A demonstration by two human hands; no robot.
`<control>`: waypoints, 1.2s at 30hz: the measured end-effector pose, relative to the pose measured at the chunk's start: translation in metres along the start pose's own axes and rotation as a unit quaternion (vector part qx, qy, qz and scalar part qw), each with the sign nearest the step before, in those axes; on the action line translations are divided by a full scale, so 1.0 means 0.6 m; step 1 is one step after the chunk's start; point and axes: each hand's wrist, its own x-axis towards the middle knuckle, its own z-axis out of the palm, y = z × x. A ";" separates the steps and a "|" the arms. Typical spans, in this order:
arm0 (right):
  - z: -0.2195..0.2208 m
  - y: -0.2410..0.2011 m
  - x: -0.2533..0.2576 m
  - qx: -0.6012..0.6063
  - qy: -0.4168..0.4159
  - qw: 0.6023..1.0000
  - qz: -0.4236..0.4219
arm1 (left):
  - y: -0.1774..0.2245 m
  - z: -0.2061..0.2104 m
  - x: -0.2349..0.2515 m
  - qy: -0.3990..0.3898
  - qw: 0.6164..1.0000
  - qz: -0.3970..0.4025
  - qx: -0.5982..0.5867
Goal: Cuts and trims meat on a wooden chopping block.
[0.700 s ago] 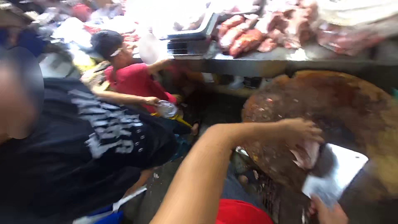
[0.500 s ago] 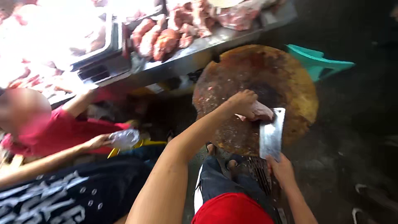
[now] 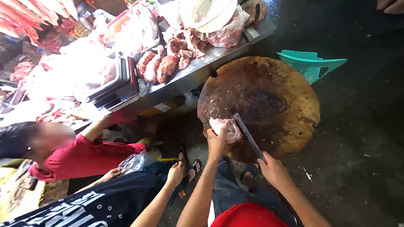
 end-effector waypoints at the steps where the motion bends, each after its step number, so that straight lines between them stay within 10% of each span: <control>1: 0.004 0.002 0.000 -0.039 -0.011 0.999 0.009 | -0.016 -0.001 0.001 0.018 0.998 0.027 0.047; 5: 0.008 0.008 0.011 -0.038 -0.010 0.998 0.043 | -0.023 -0.002 0.020 0.006 0.987 0.131 0.097; 14: 0.011 0.026 -0.092 -0.060 0.134 0.989 0.005 | -0.009 -0.037 0.094 -0.222 0.970 0.035 0.094; 25: 0.027 -0.018 -0.162 -0.271 0.205 0.940 -0.028 | -0.020 -0.044 0.095 -0.285 0.958 0.031 -0.001; 36: 0.054 -0.114 -0.148 -0.176 0.080 0.969 0.154 | 0.002 -0.015 0.114 -0.265 0.954 0.088 0.110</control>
